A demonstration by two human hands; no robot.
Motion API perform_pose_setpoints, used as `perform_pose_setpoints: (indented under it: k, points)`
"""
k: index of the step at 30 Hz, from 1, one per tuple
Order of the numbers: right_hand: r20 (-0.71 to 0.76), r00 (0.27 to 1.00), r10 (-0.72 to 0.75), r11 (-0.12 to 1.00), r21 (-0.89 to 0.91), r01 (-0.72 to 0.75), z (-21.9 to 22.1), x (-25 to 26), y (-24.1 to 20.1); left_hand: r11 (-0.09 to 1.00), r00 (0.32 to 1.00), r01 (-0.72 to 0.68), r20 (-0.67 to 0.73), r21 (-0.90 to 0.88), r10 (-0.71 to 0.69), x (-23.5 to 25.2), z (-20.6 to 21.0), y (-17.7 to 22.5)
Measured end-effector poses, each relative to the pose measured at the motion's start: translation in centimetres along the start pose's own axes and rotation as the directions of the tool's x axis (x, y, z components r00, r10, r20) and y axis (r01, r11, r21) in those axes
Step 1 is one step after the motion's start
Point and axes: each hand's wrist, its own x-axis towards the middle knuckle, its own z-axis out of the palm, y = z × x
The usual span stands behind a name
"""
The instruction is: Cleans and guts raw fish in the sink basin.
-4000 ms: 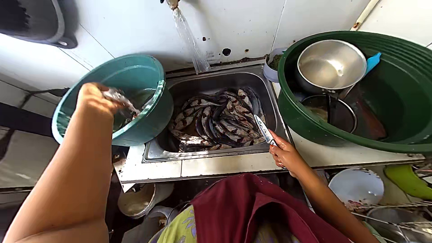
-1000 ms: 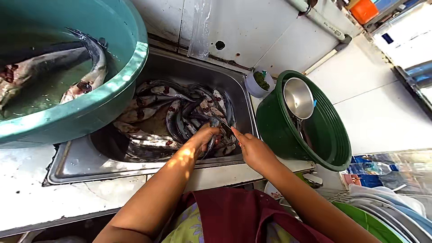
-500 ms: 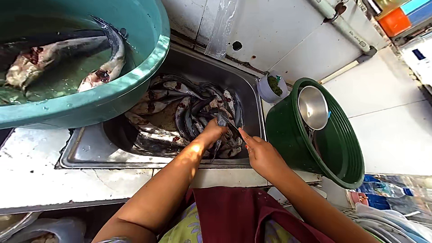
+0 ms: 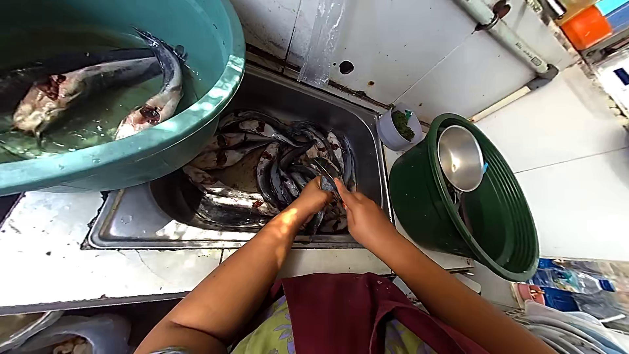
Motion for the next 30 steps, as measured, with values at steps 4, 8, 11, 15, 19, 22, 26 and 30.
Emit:
perform_pose_setpoints:
  k: [4, 8, 11, 15, 19, 22, 26, 30]
  points:
    - [-0.005, 1.000, 0.000, 0.999, -0.039, -0.001, 0.1, -2.8, 0.7, 1.000, 0.999, 0.009, -0.046, -0.016, -0.009, 0.4, -0.4, 0.1]
    - [0.051, 0.996, 0.070, 0.997, -0.044, -0.067, -0.3, 1.1, -0.8, 0.993, 0.999, -0.044, 0.006, 0.110, 0.043, 0.3, 0.3, -0.4]
    - [0.015, 1.000, 0.020, 1.000, 0.010, -0.021, -0.2, 3.9, -1.3, 0.991, 0.996, -0.081, 0.029, 0.107, 0.079, 0.1, 0.2, -0.7]
    - [-0.160, 0.987, -0.027, 0.895, 0.435, 0.095, -0.8, 3.1, 1.9, 0.986, 0.992, -0.121, 0.018, -0.112, 0.124, 0.1, -0.6, -0.2]
    - [-0.141, 0.984, 0.113, 0.739, 0.673, 0.012, -1.0, 0.9, 4.7, 0.983, 0.997, -0.068, -0.055, -0.169, 0.059, 0.3, -0.9, -0.1]
    - [-0.138, 0.986, 0.092, 0.819, 0.574, 0.004, -0.6, 0.4, 5.0, 0.982, 0.995, -0.064, -0.088, -0.178, 0.049, 0.5, -0.7, 0.0]
    - [-0.192, 0.981, -0.023, 0.940, 0.329, 0.087, -0.2, 0.1, 4.5, 0.987, 0.993, -0.098, -0.084, -0.129, 0.088, 0.5, -0.8, -0.2]
    - [-0.127, 0.991, -0.046, 0.979, 0.192, 0.070, -0.4, -0.8, 3.8, 0.983, 0.983, -0.177, -0.045, -0.040, 0.176, 0.1, -1.0, -0.3]
